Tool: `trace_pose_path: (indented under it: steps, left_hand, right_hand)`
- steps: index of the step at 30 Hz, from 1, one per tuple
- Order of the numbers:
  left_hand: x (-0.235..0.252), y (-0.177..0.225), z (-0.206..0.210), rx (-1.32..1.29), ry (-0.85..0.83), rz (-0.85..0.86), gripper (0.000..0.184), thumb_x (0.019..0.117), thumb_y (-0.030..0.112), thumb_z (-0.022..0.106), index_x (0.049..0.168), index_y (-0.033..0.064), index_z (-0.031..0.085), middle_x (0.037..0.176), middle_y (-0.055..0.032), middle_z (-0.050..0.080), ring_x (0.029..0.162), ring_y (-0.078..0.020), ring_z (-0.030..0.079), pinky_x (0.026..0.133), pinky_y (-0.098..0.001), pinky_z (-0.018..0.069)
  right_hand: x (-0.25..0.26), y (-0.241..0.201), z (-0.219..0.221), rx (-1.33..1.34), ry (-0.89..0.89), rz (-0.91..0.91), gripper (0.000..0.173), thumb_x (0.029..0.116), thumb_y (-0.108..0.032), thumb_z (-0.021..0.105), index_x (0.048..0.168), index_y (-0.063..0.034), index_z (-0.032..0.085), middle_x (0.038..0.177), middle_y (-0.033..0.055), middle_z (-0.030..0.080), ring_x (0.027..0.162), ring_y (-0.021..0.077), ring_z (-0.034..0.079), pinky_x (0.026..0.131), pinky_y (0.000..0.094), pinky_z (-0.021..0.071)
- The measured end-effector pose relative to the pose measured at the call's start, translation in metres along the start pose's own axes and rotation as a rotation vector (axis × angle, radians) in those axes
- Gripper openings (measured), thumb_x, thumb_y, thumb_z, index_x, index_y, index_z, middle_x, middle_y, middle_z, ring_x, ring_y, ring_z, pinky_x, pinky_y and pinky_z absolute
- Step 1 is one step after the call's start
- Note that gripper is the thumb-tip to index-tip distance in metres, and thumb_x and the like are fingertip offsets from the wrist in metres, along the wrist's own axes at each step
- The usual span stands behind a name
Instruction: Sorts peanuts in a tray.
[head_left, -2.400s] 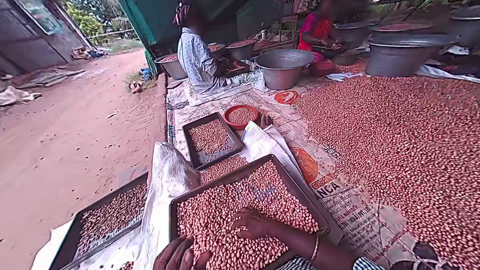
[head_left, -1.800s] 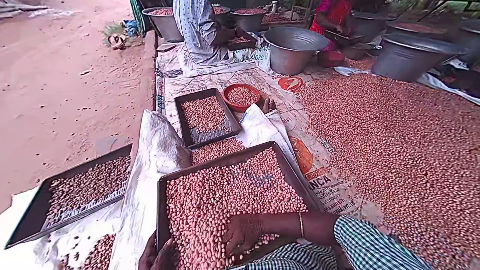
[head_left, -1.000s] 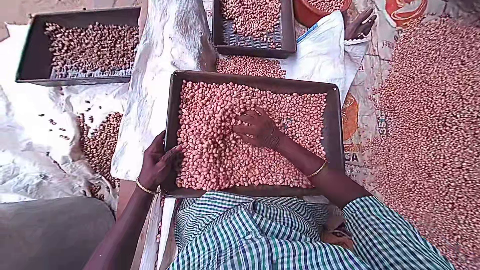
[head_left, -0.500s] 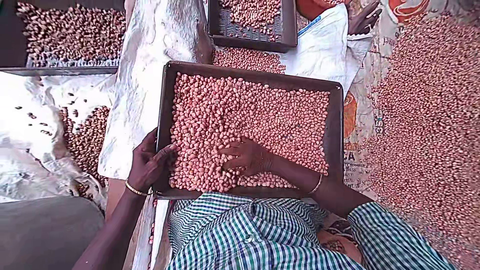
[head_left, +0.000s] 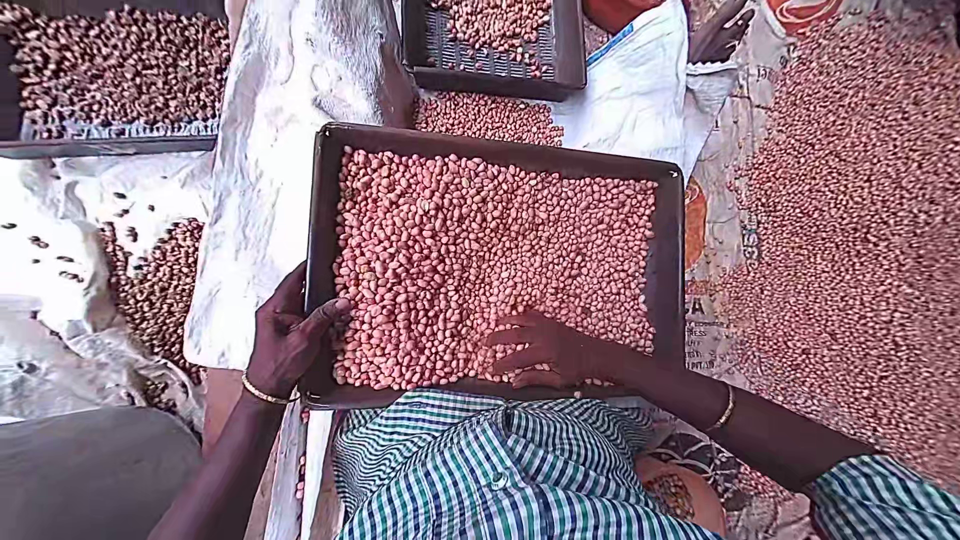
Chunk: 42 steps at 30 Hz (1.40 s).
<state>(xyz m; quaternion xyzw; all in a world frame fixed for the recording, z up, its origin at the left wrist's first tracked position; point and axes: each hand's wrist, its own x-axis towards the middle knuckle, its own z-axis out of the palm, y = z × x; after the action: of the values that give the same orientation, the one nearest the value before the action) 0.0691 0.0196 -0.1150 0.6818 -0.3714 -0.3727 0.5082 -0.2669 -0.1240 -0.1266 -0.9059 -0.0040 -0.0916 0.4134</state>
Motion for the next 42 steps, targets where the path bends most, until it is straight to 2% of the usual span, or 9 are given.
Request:
trace_pose_path:
  steps: [5,10,14,17,20,26,33,37,42]
  left_hand:
    - [0.001,-0.002,-0.002,-0.020,0.035,-0.032,0.051,0.0914,-0.001,0.056,0.142,0.0021,0.047,0.100,0.0108,0.068,0.072,0.0080,0.063,0.065,-0.0111,0.0547]
    - [0.002,-0.006,-0.003,-0.060,0.018,0.026,0.052,0.0921,-0.001,0.054,0.144,0.0008,0.045,0.102,0.0119,0.069,0.075,0.0084,0.065,0.069,-0.0114,0.0560]
    - [0.001,-0.006,-0.001,-0.052,0.008,0.040,0.052,0.0925,0.002,0.054,0.144,-0.0020,0.043,0.105,0.0123,0.068,0.081,0.0098,0.065,0.075,-0.0111,0.0558]
    - [0.002,-0.004,0.000,-0.050,0.009,0.033,0.051,0.0937,0.004,0.053,0.143,-0.0018,0.043,0.103,0.0135,0.068,0.081,0.0098,0.065,0.075,-0.0114,0.0560]
    - [0.002,-0.003,0.000,-0.075,0.022,0.023,0.050,0.0934,0.003,0.053,0.143,-0.0003,0.044,0.098,0.0153,0.069,0.072,0.0091,0.064,0.066,-0.0107,0.0553]
    - [0.003,-0.004,0.001,-0.082,0.017,0.048,0.051,0.0923,0.003,0.054,0.142,-0.0049,0.043,0.098,0.0124,0.070,0.072,0.0079,0.065,0.066,-0.0113,0.0562]
    - [0.002,-0.004,-0.002,-0.036,0.032,0.100,0.046,0.0970,0.008,0.049,0.139,-0.0102,0.044,0.105,0.0143,0.070,0.081,0.0101,0.066,0.073,-0.0110,0.0565]
    - [0.001,-0.004,0.000,-0.034,0.026,0.081,0.046,0.0957,0.007,0.052,0.139,-0.0088,0.044,0.106,0.0128,0.070,0.082,0.0094,0.066,0.076,-0.0120,0.0566]
    - [0.002,0.002,0.006,-0.090,-0.001,0.042,0.053,0.0912,0.002,0.055,0.142,-0.0044,0.042,0.103,0.0140,0.070,0.079,0.0079,0.066,0.073,-0.0123,0.0571]
  right_hand:
    - [0.087,0.055,0.001,-0.397,0.226,-0.203,0.021,0.0890,-0.020,0.067,0.103,-0.0165,0.082,0.116,0.0128,0.075,0.114,0.0375,0.068,0.102,0.0607,0.0451]
    - [0.035,0.046,-0.050,-0.565,0.311,0.522,0.030,0.0955,-0.022,0.064,0.122,-0.0124,0.075,0.137,0.0198,0.063,0.131,0.0514,0.052,0.101,0.0708,0.0384]
    - [-0.012,-0.029,-0.046,-0.183,-0.100,0.963,0.060,0.1043,-0.047,0.049,0.156,-0.0149,0.046,0.166,0.0268,0.023,0.152,0.0574,0.008,0.115,0.0766,0.0029]
    - [-0.014,-0.056,-0.067,0.026,-0.203,0.870,0.042,0.1067,-0.034,0.050,0.138,-0.0118,0.066,0.160,0.0223,0.038,0.150,0.0492,0.028,0.116,0.0688,0.0218]
    - [-0.013,-0.010,-0.097,-0.230,0.357,0.599,0.031,0.1041,-0.013,0.051,0.120,0.0033,0.072,0.132,0.0203,0.067,0.126,0.0342,0.063,0.108,0.0455,0.0476]
    - [0.045,0.107,-0.114,-0.165,0.560,0.370,0.034,0.1054,-0.008,0.047,0.129,0.0087,0.065,0.130,0.0236,0.067,0.124,0.0313,0.065,0.110,0.0389,0.0457]
    - [0.110,0.060,-0.026,-0.105,0.225,-0.034,0.033,0.0931,-0.027,0.062,0.106,-0.0022,0.079,0.115,0.0189,0.074,0.112,0.0406,0.067,0.100,0.0569,0.0466]
    - [0.026,0.007,-0.026,-0.259,0.032,0.153,0.027,0.0839,-0.023,0.071,0.109,-0.0139,0.078,0.127,0.0159,0.069,0.124,0.0472,0.059,0.103,0.0686,0.0402]
    - [-0.012,0.072,-0.081,-0.565,0.325,0.373,0.029,0.0822,-0.004,0.068,0.110,-0.0039,0.077,0.131,0.0266,0.064,0.124,0.0512,0.058,0.099,0.0648,0.0463]
